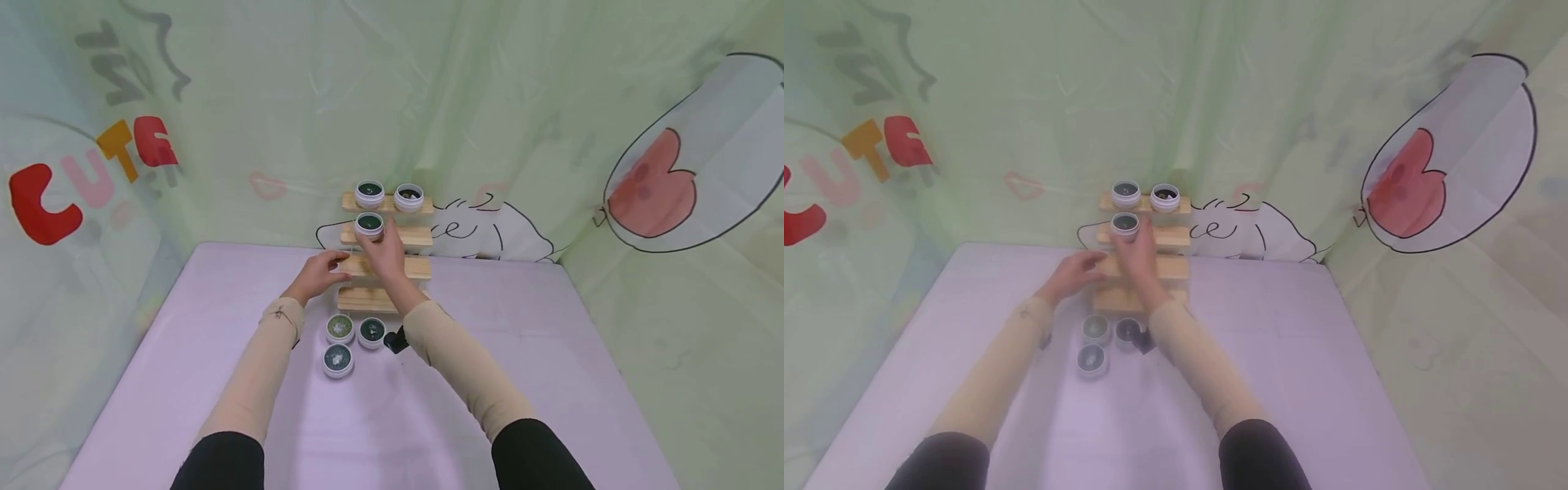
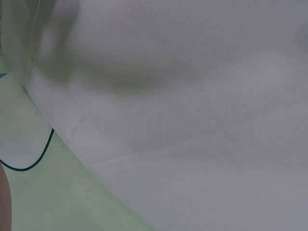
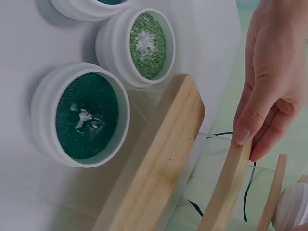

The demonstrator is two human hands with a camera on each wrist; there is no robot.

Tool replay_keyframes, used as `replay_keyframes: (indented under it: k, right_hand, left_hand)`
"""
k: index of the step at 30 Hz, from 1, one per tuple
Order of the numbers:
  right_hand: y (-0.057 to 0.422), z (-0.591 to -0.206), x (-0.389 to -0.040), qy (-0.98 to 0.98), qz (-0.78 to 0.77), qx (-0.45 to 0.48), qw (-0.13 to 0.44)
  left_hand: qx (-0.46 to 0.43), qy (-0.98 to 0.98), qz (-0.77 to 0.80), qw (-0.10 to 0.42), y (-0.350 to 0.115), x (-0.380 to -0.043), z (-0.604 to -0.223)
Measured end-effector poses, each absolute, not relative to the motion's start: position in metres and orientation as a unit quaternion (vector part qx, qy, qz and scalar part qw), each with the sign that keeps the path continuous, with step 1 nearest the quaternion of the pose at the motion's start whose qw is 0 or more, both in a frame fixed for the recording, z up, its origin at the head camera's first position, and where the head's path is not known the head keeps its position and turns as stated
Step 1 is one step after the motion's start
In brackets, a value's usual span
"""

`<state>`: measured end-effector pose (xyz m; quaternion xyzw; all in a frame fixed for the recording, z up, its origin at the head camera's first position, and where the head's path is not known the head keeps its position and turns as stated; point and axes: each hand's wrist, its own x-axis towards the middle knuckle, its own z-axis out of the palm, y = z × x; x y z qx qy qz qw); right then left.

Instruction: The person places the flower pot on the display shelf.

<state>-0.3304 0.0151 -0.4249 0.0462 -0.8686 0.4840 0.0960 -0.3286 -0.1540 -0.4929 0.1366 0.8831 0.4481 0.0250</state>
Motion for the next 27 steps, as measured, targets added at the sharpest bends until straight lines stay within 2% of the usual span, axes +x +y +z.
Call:
replay_keyframes:
  k: [18,27]
  right_hand:
    - [0.043,-0.453,-0.277,-0.83,0.557,0.023,0.018]
    - [0.058,-0.485,-0.25,-0.836,0.548,0.039,-0.01]
  left_hand:
    - [0.132,0.884,0.447,0.025,-0.154,-0.329,-0.494]
    - [0.138,0.882,0.45,0.022,-0.153,-0.326,-0.492]
